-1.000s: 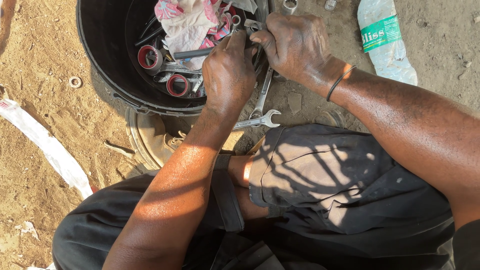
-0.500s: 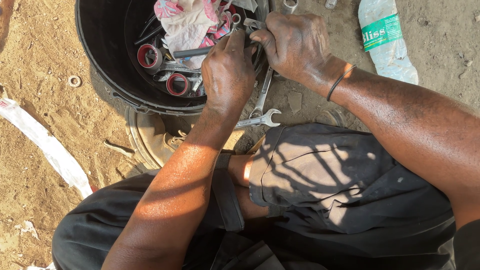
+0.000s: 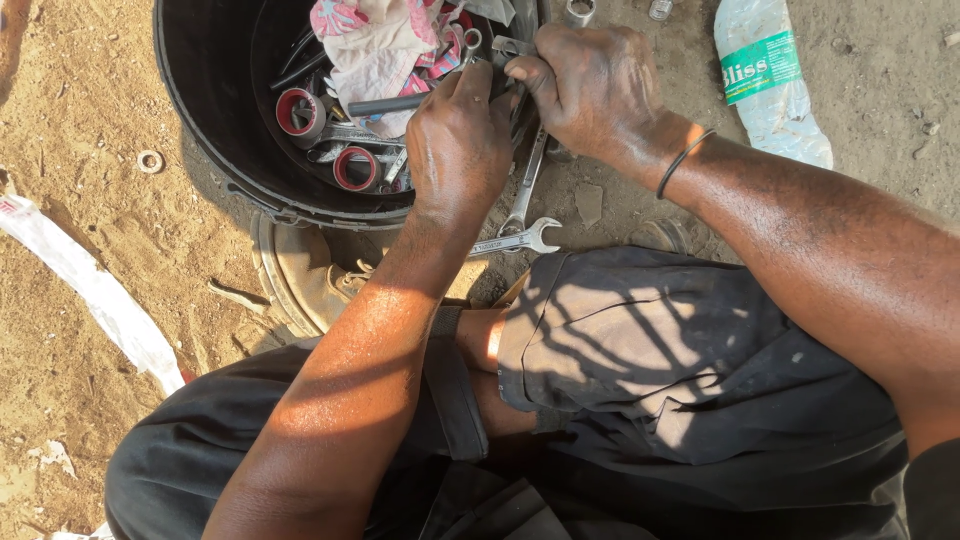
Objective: The person sits on the ground and assembles a short black pipe with metal fittings. They use a wrench to tighten a nut onto the pipe, then wrap the threads with white tape and screw on a brass connector.
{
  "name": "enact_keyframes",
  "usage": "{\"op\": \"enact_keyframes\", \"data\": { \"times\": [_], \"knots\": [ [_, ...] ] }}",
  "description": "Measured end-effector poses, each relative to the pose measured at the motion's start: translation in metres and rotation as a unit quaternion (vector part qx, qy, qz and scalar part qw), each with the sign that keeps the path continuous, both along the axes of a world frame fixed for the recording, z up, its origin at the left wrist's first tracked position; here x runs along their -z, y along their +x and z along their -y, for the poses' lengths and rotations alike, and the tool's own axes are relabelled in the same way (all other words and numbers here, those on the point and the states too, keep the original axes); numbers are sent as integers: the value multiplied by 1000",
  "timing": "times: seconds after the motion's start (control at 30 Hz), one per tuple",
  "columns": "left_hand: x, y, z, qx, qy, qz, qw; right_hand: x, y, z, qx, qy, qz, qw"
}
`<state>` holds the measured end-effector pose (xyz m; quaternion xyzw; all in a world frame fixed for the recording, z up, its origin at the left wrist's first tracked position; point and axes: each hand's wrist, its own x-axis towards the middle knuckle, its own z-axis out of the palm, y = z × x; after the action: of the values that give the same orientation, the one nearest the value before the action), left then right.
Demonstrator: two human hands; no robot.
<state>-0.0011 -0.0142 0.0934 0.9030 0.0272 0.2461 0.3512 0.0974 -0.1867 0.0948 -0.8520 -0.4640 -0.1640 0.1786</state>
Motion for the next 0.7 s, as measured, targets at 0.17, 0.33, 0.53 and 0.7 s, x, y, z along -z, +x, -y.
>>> {"op": "enact_keyframes", "data": {
  "times": [0.17,0.33,0.53,0.7],
  "knots": [
    [-9,2,-2,73,-65,50,994,-3,8,9,-3,-3,-15,1000],
    [-8,9,-8,125,-107,-52,985,-4,11,14,-21,-29,-24,999],
    [-1,8,-7,96,-86,-17,991,-9,11,13,-50,-38,33,997],
    [-1,10,-5,89,-77,-21,993,-13,12,11,-41,-54,58,996]
  ]
}}
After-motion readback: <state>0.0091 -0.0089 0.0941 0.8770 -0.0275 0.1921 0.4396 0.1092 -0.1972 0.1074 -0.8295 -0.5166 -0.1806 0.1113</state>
